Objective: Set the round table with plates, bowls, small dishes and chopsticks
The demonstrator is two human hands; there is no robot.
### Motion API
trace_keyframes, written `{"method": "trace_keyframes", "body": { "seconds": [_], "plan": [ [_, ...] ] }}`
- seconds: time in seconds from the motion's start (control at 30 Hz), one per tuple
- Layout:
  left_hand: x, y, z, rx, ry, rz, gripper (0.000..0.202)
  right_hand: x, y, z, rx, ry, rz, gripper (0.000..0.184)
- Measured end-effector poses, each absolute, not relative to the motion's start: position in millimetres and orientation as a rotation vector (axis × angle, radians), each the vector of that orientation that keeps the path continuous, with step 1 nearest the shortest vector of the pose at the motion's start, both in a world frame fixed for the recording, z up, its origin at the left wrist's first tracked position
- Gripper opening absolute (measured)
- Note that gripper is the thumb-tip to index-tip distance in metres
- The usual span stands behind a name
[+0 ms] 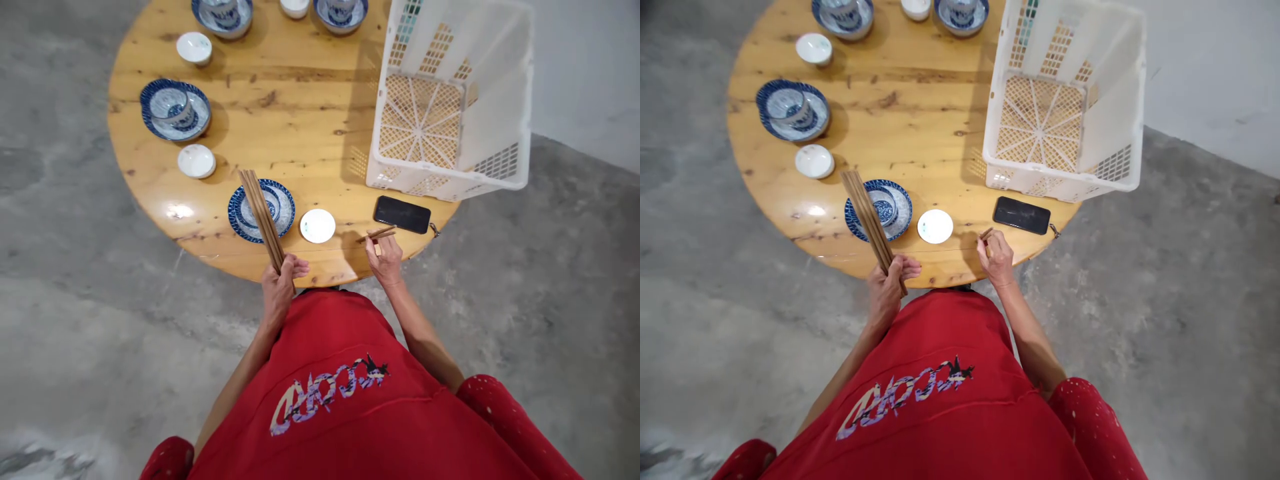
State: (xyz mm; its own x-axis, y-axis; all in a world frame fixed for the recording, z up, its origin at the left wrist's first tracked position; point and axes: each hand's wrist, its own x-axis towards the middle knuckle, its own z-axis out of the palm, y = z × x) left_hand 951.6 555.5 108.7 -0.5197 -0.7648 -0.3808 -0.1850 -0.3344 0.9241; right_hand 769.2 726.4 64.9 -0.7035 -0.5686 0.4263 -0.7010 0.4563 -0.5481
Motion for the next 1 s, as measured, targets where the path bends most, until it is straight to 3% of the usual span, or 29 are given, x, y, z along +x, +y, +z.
{"method": "trace_keyframes", "body": {
  "seconds": [0.37, 0.63, 0.77, 1.0],
  "plan": [
    [969.7, 565.8, 107.2, 1.334, -1.414, -1.747, 0.033, 750.6, 708.4, 68.2, 1.119, -2.564, 1.245, 0.023],
    [997.0, 591.1, 111.2, 1.456, -1.329, -1.612, 0.034, 725.0, 659.8, 84.6, 1.135, -3.156, 1.683, 0.027],
    [1004.6, 598.8, 107.9, 1.479, -1.282, -1.579, 0.033, 728.3, 625.9, 77.6, 1.275, -3.329, 1.703, 0.024],
    [995.7, 590.1, 106.2, 1.421, -1.281, -1.597, 0.033, 742.1, 582.3, 58.8, 0.861, -3.605, 1.709, 0.018]
  ]
}}
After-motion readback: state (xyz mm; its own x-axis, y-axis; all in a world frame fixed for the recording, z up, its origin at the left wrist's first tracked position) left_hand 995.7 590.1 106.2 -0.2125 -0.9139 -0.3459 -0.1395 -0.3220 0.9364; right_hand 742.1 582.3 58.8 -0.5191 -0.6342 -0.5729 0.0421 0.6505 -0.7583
